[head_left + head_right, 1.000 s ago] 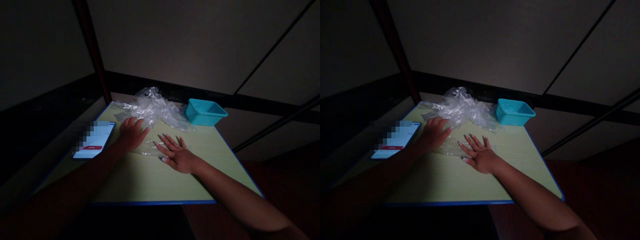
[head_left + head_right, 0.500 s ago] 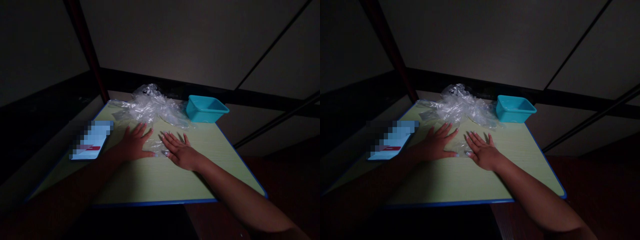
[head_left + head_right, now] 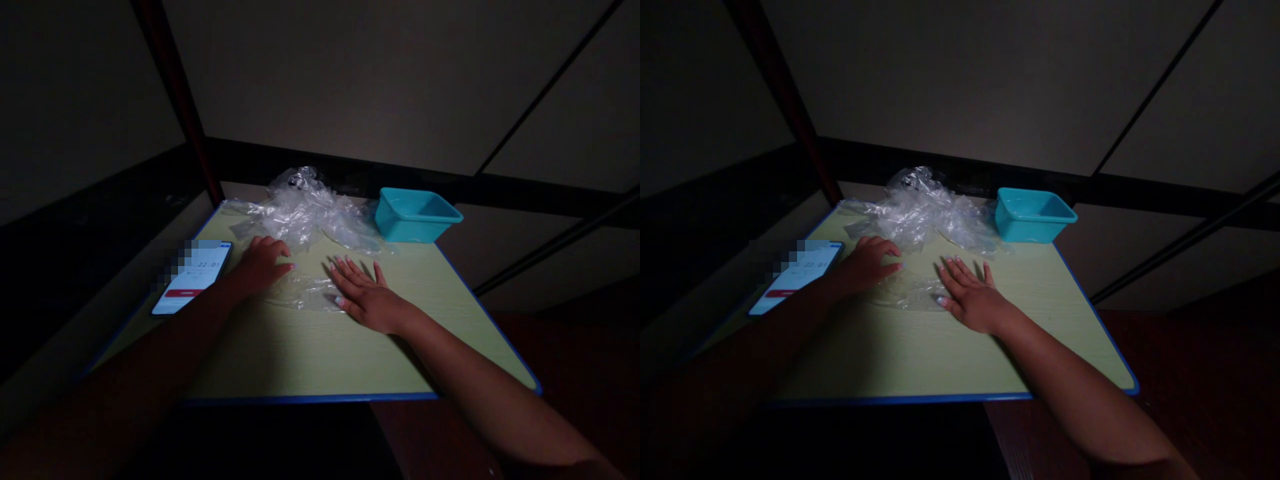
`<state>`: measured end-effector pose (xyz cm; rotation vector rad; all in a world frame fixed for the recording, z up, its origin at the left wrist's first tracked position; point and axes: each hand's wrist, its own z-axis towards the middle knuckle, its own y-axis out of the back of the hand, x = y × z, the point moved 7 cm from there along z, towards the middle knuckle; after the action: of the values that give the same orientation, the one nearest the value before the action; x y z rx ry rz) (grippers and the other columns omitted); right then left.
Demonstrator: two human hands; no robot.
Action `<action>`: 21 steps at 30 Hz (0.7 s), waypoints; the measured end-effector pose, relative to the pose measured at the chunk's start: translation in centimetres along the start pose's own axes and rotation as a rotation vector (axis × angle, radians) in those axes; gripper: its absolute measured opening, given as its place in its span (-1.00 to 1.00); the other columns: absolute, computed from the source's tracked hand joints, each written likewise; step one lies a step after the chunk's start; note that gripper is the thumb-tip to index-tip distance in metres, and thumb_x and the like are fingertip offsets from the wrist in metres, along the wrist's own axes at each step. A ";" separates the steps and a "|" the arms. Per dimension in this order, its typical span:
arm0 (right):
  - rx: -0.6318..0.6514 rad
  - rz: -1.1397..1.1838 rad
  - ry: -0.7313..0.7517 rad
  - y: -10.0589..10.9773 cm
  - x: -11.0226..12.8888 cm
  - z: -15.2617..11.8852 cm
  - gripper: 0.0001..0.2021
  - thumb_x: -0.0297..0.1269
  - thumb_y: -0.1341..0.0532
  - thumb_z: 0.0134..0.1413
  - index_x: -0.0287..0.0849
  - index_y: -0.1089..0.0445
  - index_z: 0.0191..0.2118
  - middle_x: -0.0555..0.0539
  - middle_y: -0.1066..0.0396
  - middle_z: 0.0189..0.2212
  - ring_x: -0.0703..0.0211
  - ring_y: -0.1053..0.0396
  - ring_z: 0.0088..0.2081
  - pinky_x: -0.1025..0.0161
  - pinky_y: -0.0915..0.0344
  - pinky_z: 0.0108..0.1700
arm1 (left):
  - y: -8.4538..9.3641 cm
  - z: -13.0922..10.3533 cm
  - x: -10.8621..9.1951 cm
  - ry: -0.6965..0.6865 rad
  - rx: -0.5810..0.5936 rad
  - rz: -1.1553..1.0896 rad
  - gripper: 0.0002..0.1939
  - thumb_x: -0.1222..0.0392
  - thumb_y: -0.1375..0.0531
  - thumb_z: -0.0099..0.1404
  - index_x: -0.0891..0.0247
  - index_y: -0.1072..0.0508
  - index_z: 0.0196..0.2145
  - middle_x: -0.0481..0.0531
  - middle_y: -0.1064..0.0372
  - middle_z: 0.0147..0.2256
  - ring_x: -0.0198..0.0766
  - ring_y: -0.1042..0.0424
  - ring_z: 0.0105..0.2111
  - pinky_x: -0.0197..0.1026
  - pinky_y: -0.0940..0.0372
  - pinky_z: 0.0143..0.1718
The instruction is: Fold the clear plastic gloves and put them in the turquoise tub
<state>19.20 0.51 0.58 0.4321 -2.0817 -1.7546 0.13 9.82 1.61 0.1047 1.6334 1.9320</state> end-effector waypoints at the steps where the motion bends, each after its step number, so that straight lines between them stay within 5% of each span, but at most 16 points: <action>1: 0.006 0.003 0.005 0.0 0.0 0.0 -0.39 -0.02 0.17 0.31 -0.06 0.40 0.36 -0.07 0.50 0.34 -0.07 0.46 0.35 -0.41 0.47 0.19 | -0.3 0.0 0.3 -0.012 0.021 -0.021 -0.77 0.06 -0.20 0.11 0.22 -0.41 -0.29 0.07 -0.35 -0.21 -0.04 -0.24 -0.09 -0.03 -0.13 0.00; 9: 0.055 0.050 0.019 0.0 0.3 0.1 -0.39 -0.01 0.17 0.31 -0.04 0.39 0.36 -0.08 0.52 0.34 -0.08 0.48 0.35 -0.41 0.43 0.19 | -1.4 0.3 1.7 0.042 0.083 -0.099 -0.71 -0.01 -0.27 -0.06 0.21 -0.41 -0.42 0.04 -0.38 -0.29 -0.04 -0.28 -0.14 -0.07 -0.13 -0.06; 21: 0.030 0.084 0.051 0.1 0.1 0.1 -0.41 0.00 0.18 0.31 -0.02 0.34 0.36 -0.09 0.47 0.35 -0.13 0.45 0.35 -0.44 0.36 0.18 | -0.5 0.2 -0.1 -0.019 0.292 -0.304 -0.77 0.19 -0.04 -0.01 0.28 -0.44 -0.42 0.01 -0.42 -0.44 -0.18 -0.39 -0.38 -0.23 -0.26 -0.36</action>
<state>19.09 0.53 0.69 0.3883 -2.0632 -1.6497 0.51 9.93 1.24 -0.0101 1.7943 1.4578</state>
